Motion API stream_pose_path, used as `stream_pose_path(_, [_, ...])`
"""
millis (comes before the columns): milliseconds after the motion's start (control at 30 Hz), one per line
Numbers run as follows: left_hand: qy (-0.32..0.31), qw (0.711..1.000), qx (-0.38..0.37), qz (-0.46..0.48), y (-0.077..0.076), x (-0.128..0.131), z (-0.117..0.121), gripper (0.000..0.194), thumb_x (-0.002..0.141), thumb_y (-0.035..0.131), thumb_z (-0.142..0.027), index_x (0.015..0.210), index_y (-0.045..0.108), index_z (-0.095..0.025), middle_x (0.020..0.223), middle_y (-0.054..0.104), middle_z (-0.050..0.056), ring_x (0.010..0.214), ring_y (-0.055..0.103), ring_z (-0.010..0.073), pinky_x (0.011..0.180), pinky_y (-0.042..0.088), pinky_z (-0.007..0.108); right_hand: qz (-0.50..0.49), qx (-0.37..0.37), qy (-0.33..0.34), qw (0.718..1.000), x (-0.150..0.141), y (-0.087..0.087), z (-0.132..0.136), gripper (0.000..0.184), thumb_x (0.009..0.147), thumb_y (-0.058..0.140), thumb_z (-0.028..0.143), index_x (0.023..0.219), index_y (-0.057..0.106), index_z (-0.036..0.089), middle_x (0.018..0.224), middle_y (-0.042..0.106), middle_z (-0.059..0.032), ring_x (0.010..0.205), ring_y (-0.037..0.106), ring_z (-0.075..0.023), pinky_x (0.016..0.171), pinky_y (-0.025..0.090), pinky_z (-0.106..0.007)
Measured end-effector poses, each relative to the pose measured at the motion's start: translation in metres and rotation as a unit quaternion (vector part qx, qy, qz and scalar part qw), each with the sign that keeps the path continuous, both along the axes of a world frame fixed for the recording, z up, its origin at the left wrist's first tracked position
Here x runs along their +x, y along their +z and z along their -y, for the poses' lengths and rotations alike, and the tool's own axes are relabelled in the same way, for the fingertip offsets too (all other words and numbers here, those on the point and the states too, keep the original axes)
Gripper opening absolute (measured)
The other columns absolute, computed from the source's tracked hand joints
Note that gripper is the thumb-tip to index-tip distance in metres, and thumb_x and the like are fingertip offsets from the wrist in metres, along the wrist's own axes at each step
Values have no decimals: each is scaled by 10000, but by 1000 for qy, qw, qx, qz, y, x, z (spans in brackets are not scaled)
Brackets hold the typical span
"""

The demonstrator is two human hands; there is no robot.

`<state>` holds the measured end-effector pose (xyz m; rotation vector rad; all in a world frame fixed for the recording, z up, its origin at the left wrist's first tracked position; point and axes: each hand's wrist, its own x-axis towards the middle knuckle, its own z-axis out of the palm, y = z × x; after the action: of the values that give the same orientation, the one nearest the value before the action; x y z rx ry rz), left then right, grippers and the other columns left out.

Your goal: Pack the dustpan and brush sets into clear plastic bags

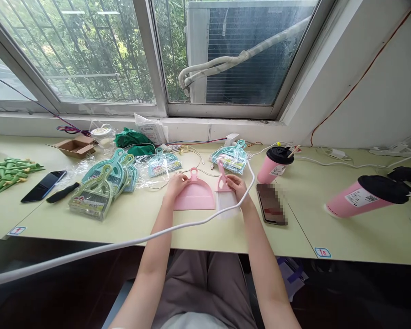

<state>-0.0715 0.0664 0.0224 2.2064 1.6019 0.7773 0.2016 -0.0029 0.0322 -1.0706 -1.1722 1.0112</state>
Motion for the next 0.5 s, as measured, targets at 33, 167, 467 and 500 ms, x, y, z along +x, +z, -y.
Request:
stream_pose_path(33, [-2,1000,-8,22,0,4,0,246,819,568,-389,740,677,-184,825,681,82,792,585,219,736,399,311,0,-7,3,1000,-9,-2,0,409,695,691,537,897,673,182,767,699,-49,611,602,-145,573,485,-274])
stream_pose_path(167, [-36,990,-35,133,3,28,6,265,837,523,-411,720,583,-181,750,627,32,717,540,172,674,391,280,48,-4,-23,999,-44,-8,0,389,751,644,522,917,661,170,808,712,-75,704,654,-181,641,530,-306])
stream_pose_path(467, [-180,936,-142,268,20,61,27,425,728,680,-531,926,584,-168,859,629,43,750,571,165,666,420,269,310,138,-159,927,-52,-6,12,217,929,450,255,997,646,190,1011,669,-98,1005,592,-214,919,449,-352])
stream_pose_path(500, [-192,935,-141,264,22,61,28,450,702,714,-504,977,597,-167,918,646,57,813,589,186,703,435,278,327,139,-167,920,-51,-6,13,226,937,439,247,1020,641,189,1021,665,-101,1013,582,-216,920,441,-352])
